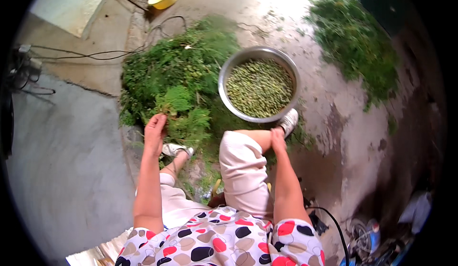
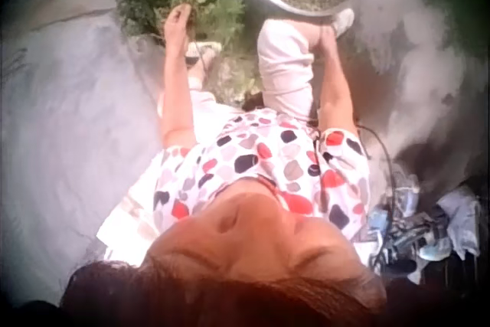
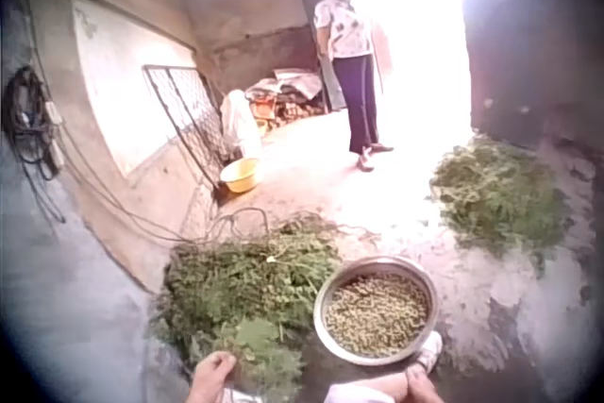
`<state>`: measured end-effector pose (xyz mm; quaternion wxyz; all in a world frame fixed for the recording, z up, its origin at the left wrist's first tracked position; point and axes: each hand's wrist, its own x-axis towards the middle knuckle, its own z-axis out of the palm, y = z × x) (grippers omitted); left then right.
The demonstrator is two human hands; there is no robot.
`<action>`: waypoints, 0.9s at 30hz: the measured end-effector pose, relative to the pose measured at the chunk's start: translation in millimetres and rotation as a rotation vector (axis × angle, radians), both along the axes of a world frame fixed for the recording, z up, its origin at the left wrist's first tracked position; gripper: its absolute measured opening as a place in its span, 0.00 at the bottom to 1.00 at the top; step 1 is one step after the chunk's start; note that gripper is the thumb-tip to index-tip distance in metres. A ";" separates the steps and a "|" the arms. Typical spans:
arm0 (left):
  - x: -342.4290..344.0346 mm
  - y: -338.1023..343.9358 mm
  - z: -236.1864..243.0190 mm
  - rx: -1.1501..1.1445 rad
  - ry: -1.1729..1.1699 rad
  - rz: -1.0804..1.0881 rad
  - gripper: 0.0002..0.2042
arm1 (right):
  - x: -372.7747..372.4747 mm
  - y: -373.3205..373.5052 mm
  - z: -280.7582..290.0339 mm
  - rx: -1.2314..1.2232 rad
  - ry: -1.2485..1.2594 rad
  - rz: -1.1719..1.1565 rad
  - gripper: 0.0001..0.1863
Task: The person picks small green pods from a pile of leafy branches by hand and drops them into a metal bowl.
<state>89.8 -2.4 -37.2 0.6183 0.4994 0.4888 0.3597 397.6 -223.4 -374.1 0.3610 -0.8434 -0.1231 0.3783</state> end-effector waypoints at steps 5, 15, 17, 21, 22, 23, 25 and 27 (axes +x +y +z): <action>13.5 -1.2 7.9 -0.019 -0.067 0.042 0.05 | 47.3 -30.1 -17.6 -0.297 -0.189 -0.042 0.33; 24.6 -20.1 25.7 0.109 -0.097 0.070 0.08 | -44.9 126.1 293.7 0.890 0.267 0.115 0.12; 21.2 -25.1 33.4 0.139 -0.121 0.088 0.09 | -77.4 136.7 315.7 0.881 0.192 0.464 0.17; 13.2 -35.7 35.4 0.175 -0.221 0.109 0.07 | -143.9 130.0 381.9 0.822 -0.042 0.697 0.23; 11.2 -39.5 34.7 0.173 -0.235 0.115 0.07 | -153.7 134.5 377.4 0.814 -0.060 0.665 0.21; 9.4 -43.2 33.6 0.173 -0.245 0.124 0.07 | -161.5 139.3 371.5 0.807 -0.079 0.633 0.20; 4.1 -46.9 36.9 0.189 -0.273 0.146 0.07 | -176.4 142.8 373.7 0.861 -0.051 0.571 0.17; -2.7 -54.3 40.3 0.214 -0.293 0.131 0.07 | -185.9 139.5 378.8 0.914 -0.022 0.515 0.14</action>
